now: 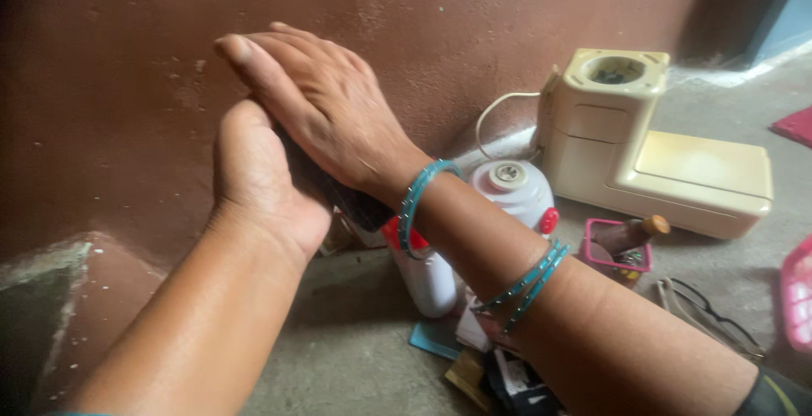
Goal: The person wipes a pink plastic rack with a cloth, then cleans two pairs of eyeglasses one by one using the same cloth. The cleaned glasses are placed on the rack.
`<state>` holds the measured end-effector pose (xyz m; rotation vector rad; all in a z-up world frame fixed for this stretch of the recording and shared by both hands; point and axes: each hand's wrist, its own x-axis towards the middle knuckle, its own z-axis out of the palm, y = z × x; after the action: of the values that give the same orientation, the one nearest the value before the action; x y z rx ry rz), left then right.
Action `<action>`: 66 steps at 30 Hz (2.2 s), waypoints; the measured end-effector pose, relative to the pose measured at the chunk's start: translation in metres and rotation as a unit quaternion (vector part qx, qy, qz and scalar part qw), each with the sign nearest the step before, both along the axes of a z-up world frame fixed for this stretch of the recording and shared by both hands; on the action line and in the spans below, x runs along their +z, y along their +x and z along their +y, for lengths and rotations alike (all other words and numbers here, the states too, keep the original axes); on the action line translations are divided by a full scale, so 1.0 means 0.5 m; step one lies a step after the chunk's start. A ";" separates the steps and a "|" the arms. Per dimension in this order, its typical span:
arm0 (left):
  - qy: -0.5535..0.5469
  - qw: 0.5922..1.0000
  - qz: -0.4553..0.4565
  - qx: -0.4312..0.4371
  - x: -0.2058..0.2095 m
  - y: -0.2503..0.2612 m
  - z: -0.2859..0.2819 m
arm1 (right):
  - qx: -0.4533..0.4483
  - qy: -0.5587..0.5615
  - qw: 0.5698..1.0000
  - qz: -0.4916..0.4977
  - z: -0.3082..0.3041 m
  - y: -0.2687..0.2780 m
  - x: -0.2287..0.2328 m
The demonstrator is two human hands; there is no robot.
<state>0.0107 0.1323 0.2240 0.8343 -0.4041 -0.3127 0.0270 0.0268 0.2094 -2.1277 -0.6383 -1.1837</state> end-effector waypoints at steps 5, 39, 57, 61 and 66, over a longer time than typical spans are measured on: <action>0.034 0.996 0.043 0.074 0.018 0.017 0.063 | 0.039 0.084 0.995 0.048 0.013 0.008 -0.028; -0.076 0.974 0.106 0.187 -0.138 0.096 0.625 | 0.143 -0.163 0.960 0.180 0.511 0.012 -0.180; 0.338 0.858 0.025 0.387 -0.180 0.114 0.552 | 0.317 0.365 0.700 0.526 0.597 0.031 -0.087; 0.287 0.780 -0.207 0.516 -0.198 0.086 0.562 | 0.342 0.436 0.663 0.503 0.619 0.013 -0.089; 0.301 0.765 -0.163 0.545 -0.190 0.076 0.614 | 0.342 0.438 0.695 0.455 0.670 0.000 -0.096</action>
<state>0.0487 0.4394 0.1288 1.6248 -0.0655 0.8632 0.0272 0.3621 0.1616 -1.1581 -0.2278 0.1147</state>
